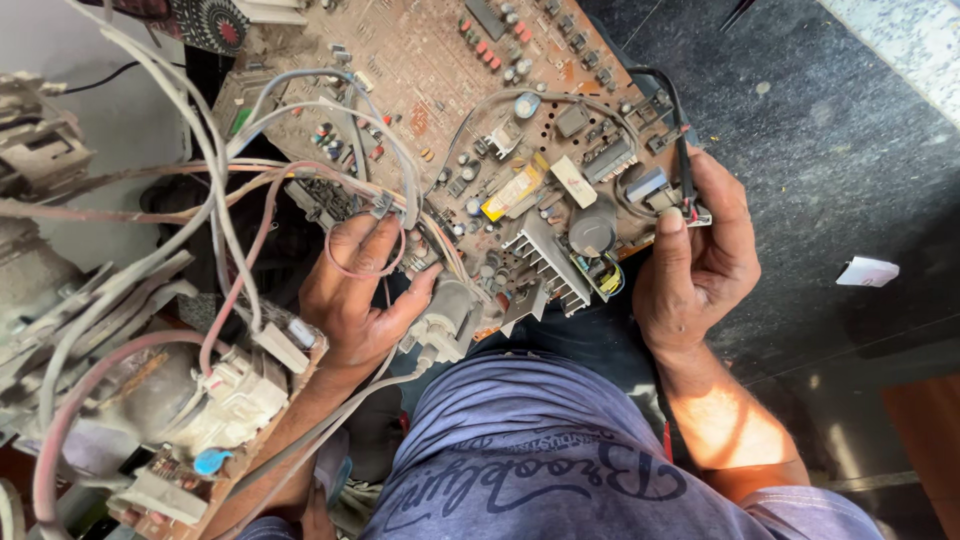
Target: The person solders wires to a green circuit board, then flips it over to inspect the components. They use pliers to adjust a wire and apply flux from a small container before resoldering connections.
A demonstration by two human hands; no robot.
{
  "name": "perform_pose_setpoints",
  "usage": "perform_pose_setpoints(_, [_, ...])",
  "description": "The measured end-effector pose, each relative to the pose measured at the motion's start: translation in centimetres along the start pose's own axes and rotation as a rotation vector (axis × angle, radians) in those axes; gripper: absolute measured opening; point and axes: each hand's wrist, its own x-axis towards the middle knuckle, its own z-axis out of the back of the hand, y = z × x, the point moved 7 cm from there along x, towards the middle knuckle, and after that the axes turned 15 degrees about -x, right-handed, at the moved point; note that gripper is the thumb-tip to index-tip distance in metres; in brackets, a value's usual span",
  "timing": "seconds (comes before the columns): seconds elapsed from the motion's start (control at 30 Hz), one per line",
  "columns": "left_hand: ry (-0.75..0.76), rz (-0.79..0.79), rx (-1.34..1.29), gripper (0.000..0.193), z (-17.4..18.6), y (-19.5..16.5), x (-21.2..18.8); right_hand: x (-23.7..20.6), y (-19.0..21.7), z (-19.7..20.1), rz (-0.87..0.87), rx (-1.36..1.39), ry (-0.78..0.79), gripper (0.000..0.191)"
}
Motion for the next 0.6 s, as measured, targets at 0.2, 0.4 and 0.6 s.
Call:
perform_pose_setpoints(0.2, [0.020, 0.017, -0.007, 0.062, 0.29, -0.05, -0.16, 0.04, 0.09, 0.07, 0.020, -0.031, 0.004, 0.029])
perform_pose_setpoints(0.4, [0.030, 0.052, 0.021, 0.061, 0.11, 0.10, -0.22, 0.23, 0.17, 0.05, 0.034, -0.037, 0.005, 0.029])
perform_pose_setpoints(0.6, [0.054, 0.060, 0.005, 0.060, 0.23, 0.14, 0.07, 0.11, 0.17, 0.05, 0.019, -0.013, 0.015, 0.029])
